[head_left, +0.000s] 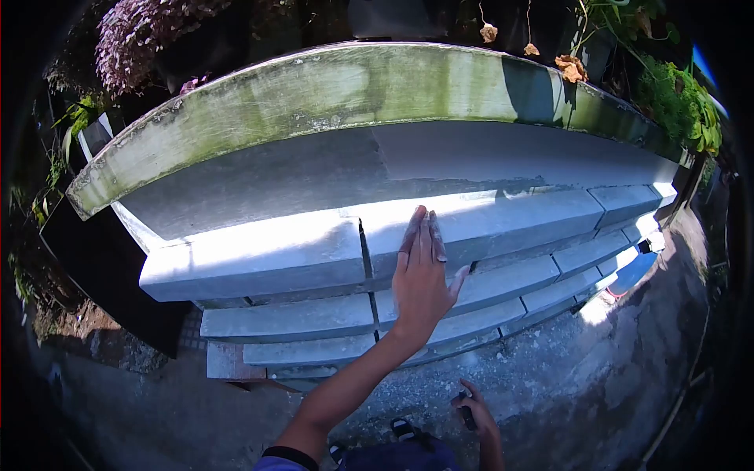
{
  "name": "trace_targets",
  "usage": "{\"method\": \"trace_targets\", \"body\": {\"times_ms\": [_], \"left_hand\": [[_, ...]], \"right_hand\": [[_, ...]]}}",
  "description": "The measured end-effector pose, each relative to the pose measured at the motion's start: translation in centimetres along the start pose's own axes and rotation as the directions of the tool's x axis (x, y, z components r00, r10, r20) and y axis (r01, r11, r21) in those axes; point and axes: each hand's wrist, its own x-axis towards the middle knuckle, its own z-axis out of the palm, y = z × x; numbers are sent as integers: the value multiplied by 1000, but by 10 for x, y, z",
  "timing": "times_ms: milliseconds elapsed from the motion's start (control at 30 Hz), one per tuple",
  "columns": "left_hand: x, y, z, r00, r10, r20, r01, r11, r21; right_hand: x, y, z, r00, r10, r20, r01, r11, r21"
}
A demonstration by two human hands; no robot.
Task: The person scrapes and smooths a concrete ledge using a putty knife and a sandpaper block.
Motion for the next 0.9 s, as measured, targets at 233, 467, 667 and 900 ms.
{"method": "trace_targets", "body": {"times_ms": [233, 467, 667, 900], "left_hand": [[-75, -79, -79, 961, -185, -203, 225, 955, 195], [-288, -169, -59, 805, -571, -162, 591, 796, 129], [-515, -171, -37, 177, -982, -65, 953, 155, 259], [-479, -120, -62, 156, -980, 122, 932, 187, 309]], "right_hand": [[19, -11, -16, 974, -73, 214, 130, 956, -263], [1, -89, 39, 876, -227, 426, 284, 956, -73], [-1, -179, 103, 398, -906, 145, 915, 382, -127], [5, -249, 174, -336, -942, 3, 865, -310, -393]]}}
